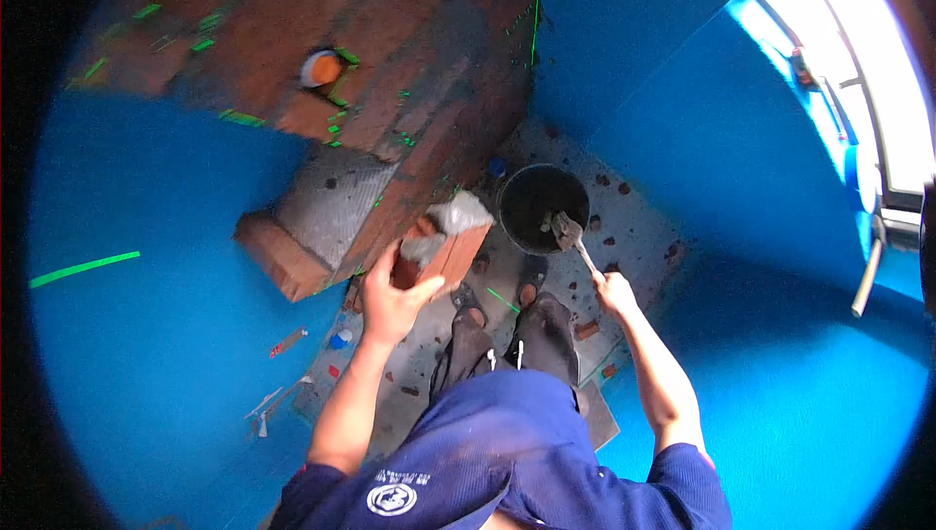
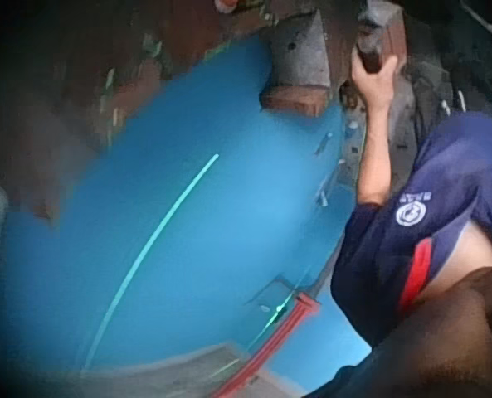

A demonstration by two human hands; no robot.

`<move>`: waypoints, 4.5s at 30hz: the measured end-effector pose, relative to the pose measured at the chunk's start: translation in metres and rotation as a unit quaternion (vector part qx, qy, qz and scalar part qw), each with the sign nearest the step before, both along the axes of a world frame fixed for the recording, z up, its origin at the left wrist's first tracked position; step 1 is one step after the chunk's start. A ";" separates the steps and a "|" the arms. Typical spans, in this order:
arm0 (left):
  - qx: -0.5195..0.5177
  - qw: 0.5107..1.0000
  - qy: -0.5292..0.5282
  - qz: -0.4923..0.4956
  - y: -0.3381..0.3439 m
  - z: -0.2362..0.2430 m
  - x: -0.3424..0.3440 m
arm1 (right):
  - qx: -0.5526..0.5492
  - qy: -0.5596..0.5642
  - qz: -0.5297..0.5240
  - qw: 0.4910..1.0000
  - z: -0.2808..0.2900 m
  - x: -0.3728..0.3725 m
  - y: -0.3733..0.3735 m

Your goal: The person lays bricks to build a small wall structure around pipes, using a trowel to apply mortar to each brick before positioning it and scraping away the excess.

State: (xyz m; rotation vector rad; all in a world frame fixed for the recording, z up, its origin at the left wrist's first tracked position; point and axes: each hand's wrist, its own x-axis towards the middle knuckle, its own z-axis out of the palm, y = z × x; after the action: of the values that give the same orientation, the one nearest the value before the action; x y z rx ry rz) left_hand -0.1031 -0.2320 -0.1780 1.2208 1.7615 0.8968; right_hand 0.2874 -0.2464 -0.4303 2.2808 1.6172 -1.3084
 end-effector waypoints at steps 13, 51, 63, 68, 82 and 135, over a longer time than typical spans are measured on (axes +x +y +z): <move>-0.191 0.967 0.002 0.167 -0.044 -0.150 0.012 | 0.003 -0.093 0.443 0.892 -0.424 -0.090 0.095; 0.050 0.934 -0.067 -0.347 0.027 -0.010 -0.065 | 0.370 0.188 0.001 0.910 0.192 -0.040 -0.041; 0.099 0.902 -0.036 -0.418 0.030 0.093 -0.059 | 0.590 -0.062 0.236 0.770 0.312 -0.028 -0.054; 0.142 0.900 -0.048 -0.409 0.027 0.099 -0.064 | 0.520 -0.049 0.142 0.841 0.302 -0.029 -0.070; 0.139 0.969 0.050 -0.198 0.022 0.142 -0.041 | 0.517 0.163 0.014 0.840 0.309 -0.097 -0.064; 0.297 0.800 0.359 -0.378 0.195 0.578 -0.259 | 0.441 0.068 -0.281 0.850 0.212 -0.196 -0.158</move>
State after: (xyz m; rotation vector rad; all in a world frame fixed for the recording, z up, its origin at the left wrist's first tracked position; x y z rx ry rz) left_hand -0.3621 -0.0365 0.3997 2.7069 1.2496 0.5035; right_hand 0.0911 -0.4047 -0.2187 3.4858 1.9611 -0.8594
